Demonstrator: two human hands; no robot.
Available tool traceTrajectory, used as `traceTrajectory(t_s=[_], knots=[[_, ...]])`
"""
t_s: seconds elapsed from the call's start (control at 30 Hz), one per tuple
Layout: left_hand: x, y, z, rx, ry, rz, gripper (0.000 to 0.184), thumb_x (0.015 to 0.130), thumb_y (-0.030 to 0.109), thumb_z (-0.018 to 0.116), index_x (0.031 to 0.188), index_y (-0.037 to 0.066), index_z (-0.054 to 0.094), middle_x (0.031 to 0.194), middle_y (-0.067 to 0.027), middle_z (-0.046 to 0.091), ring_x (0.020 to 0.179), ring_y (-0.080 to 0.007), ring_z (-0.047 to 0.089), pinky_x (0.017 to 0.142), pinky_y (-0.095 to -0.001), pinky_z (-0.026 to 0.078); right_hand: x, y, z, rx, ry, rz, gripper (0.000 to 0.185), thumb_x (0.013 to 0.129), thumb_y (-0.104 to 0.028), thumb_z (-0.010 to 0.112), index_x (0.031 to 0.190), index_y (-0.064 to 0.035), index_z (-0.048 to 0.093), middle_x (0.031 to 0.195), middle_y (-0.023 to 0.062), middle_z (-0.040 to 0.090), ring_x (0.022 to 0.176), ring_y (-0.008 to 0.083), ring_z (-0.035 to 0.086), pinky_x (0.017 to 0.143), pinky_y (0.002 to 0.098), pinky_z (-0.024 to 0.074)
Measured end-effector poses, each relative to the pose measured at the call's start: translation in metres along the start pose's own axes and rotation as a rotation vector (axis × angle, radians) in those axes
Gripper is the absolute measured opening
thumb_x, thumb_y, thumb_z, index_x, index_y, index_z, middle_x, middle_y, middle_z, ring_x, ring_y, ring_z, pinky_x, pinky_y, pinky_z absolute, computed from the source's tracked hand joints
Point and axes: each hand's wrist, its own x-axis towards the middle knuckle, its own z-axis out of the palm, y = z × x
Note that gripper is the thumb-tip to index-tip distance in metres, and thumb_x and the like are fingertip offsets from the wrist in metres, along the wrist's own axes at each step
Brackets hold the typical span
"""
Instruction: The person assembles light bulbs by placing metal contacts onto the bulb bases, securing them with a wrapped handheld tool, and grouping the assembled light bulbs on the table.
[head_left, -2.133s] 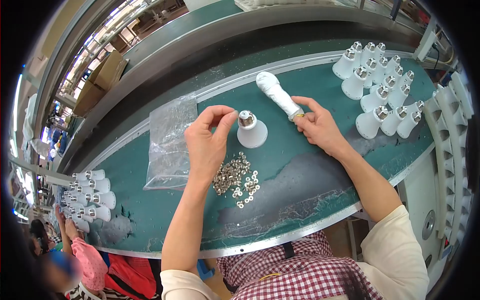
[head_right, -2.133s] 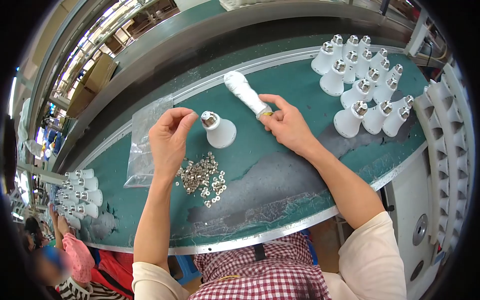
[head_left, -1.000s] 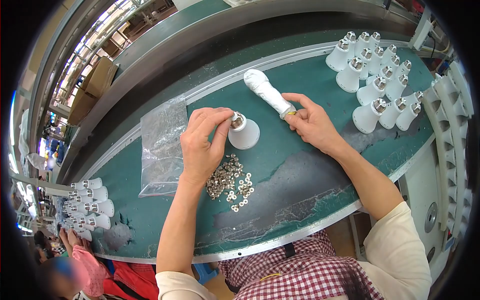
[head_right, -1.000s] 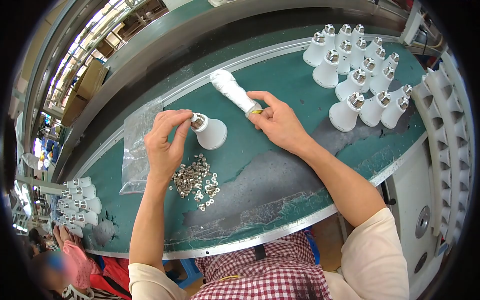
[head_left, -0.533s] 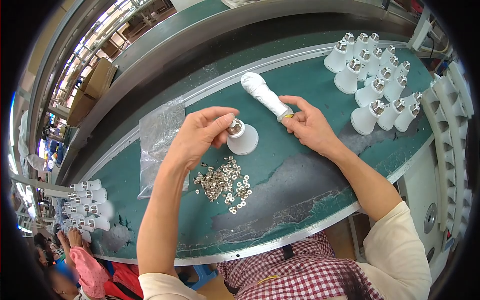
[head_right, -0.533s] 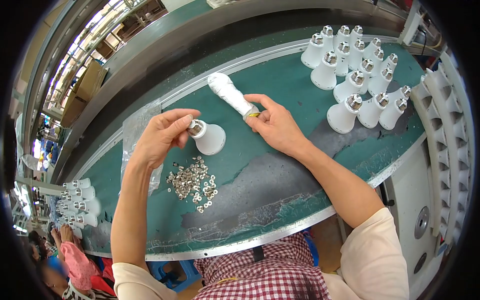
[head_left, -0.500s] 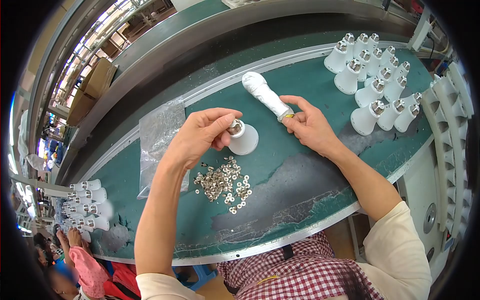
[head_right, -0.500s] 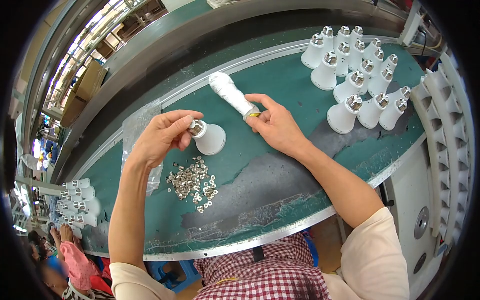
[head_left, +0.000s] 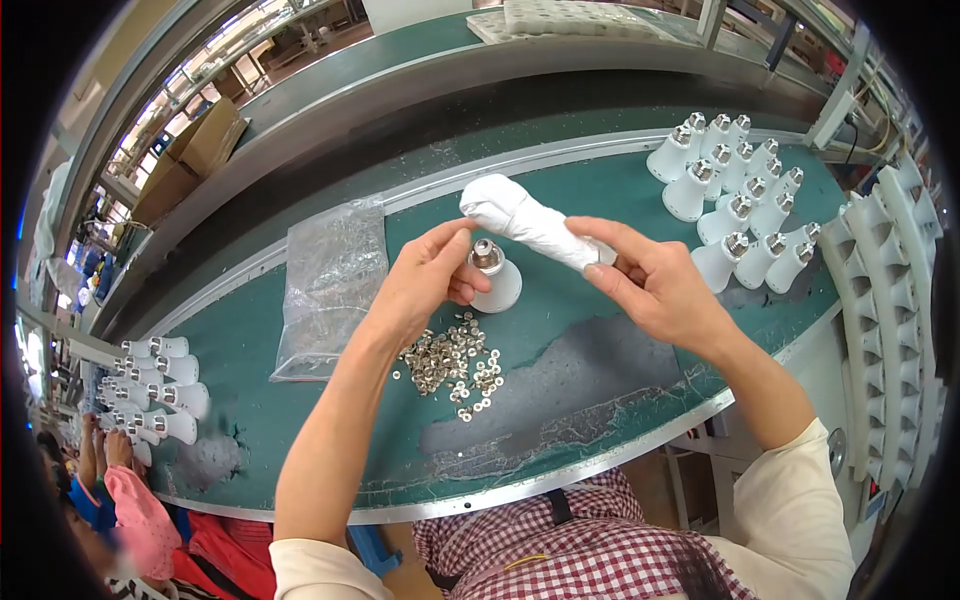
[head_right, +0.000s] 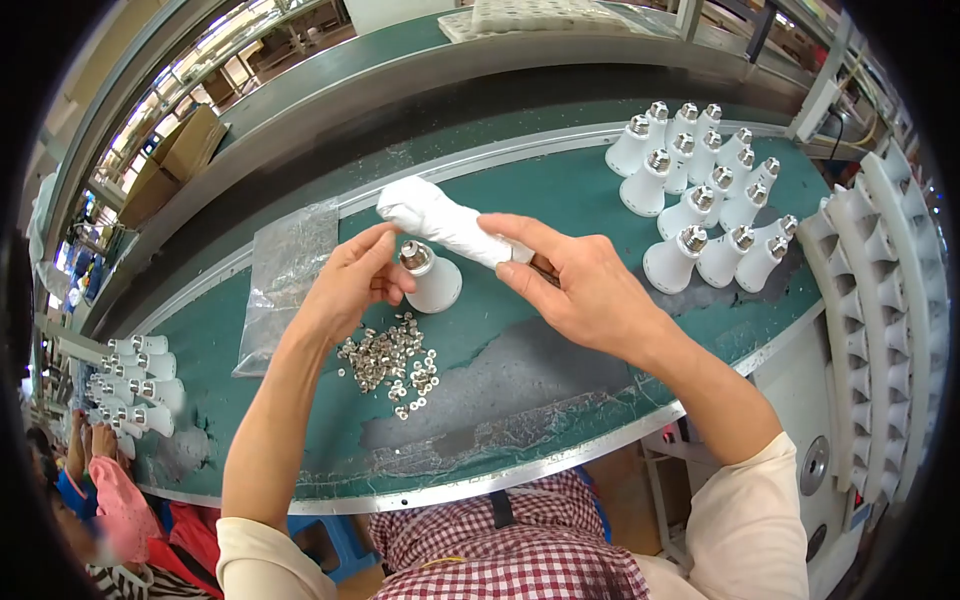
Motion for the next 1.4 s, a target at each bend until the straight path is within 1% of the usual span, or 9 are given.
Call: traceTrajectory(t_s=[0.2, 0.23, 0.4, 0.47, 0.67, 0.83, 0.97, 1.2, 1.4], knots=[[-0.025, -0.017, -0.004, 0.016, 0.131, 0.066, 0.033, 0.092, 0.017, 0.044, 0.122, 0.002, 0.046, 0.070, -0.0048, 0.058, 0.063, -0.0080, 0.049, 0.061, -0.0214, 0.040, 0.002, -0.005, 0.007, -0.288, 0.170, -0.418, 0.041, 0.081, -0.012, 0.059, 0.121, -0.0131, 0.052, 0.067, 0.0128, 0.057, 0.057, 0.0260, 0.056, 0.055, 0.0351, 0.0455], [-0.028, -0.018, -0.006, 0.051, 0.139, 0.075, 0.033, 0.091, 0.016, 0.045, 0.120, 0.001, 0.046, 0.070, -0.0042, 0.058, 0.063, -0.0079, 0.049, 0.062, -0.0215, 0.040, 0.002, 0.001, 0.014, -0.341, -0.013, -0.264, 0.044, 0.080, -0.013, 0.060, 0.122, -0.0152, 0.050, 0.069, 0.0139, 0.058, 0.062, 0.0309, 0.057, 0.056, 0.0394, 0.0451], [-0.057, -0.015, -0.016, 0.025, 0.204, 0.147, 0.031, 0.090, 0.013, 0.047, 0.117, 0.000, 0.048, 0.070, -0.0039, 0.058, 0.065, -0.0080, 0.051, 0.062, -0.0214, 0.041, 0.009, -0.020, 0.001, -0.418, -0.040, -0.282, 0.042, 0.081, -0.014, 0.059, 0.123, -0.0141, 0.049, 0.070, 0.0153, 0.059, 0.061, 0.0312, 0.058, 0.055, 0.0391, 0.0446], [-0.072, -0.023, -0.023, 0.010, 0.239, 0.163, 0.030, 0.089, 0.012, 0.048, 0.116, -0.001, 0.049, 0.070, -0.0038, 0.058, 0.065, -0.0080, 0.051, 0.062, -0.0213, 0.041, 0.008, -0.041, -0.006, -0.072, 0.025, -0.013, 0.040, 0.081, -0.007, 0.058, 0.121, -0.0118, 0.052, 0.071, 0.0153, 0.059, 0.059, 0.0273, 0.055, 0.057, 0.0322, 0.0445], [-0.115, -0.051, -0.049, -0.033, 0.357, 0.151, 0.026, 0.088, 0.008, 0.050, 0.111, -0.001, 0.053, 0.068, -0.0028, 0.057, 0.065, -0.0083, 0.052, 0.061, -0.0206, 0.041, 0.012, -0.012, 0.002, -0.251, -0.041, -0.212, 0.038, 0.083, -0.008, 0.056, 0.121, -0.0080, 0.050, 0.062, 0.0132, 0.054, 0.053, 0.0136, 0.049, 0.052, 0.0265, 0.0408], [-0.152, -0.071, -0.082, 0.077, 0.736, 0.233, 0.024, 0.086, 0.008, 0.054, 0.108, -0.001, 0.055, 0.070, -0.0016, 0.056, 0.063, -0.0069, 0.050, 0.059, -0.0198, 0.040, -0.005, -0.026, 0.018, 0.321, -0.121, 0.082, 0.040, 0.085, -0.005, 0.049, 0.125, -0.0072, 0.047, 0.057, -0.0004, 0.049, 0.048, 0.0041, 0.040, 0.045, 0.0200, 0.0332], [-0.186, -0.106, -0.153, 0.240, 1.261, 0.288, 0.039, 0.081, 0.010, 0.060, 0.116, -0.001, 0.047, 0.074, 0.0002, 0.051, 0.063, -0.0065, 0.048, 0.059, -0.0206, 0.039, -0.004, -0.018, 0.059, 0.873, -0.422, 0.661, 0.040, 0.088, -0.008, 0.046, 0.128, -0.0099, 0.040, 0.062, -0.0004, 0.045, 0.040, 0.0016, 0.028, 0.034, 0.0160, 0.0203], [-0.206, -0.128, -0.264, 0.567, 1.825, 0.039, 0.065, 0.070, 0.030, 0.071, 0.118, -0.005, 0.043, 0.088, -0.0122, 0.058, 0.080, -0.0242, 0.055, 0.078, -0.0350, 0.042, 0.018, 0.062, 0.064, 1.189, 0.023, 0.768, 0.030, 0.090, -0.018, 0.050, 0.120, -0.0132, 0.044, 0.065, -0.0006, 0.044, 0.039, 0.0001, 0.028, 0.029, 0.0126, 0.0231], [-0.213, -0.158, -0.322, 0.727, 1.827, -0.029, 0.051, 0.068, 0.038, 0.071, 0.095, -0.003, 0.059, 0.086, -0.0152, 0.061, 0.079, -0.0275, 0.058, 0.075, -0.0364, 0.043, 0.037, 0.136, 0.024, 1.348, 0.345, 0.693, 0.022, 0.091, -0.016, 0.049, 0.111, -0.0068, 0.046, 0.067, 0.0008, 0.044, 0.042, 0.0015, 0.030, 0.030, 0.0138, 0.0240]])
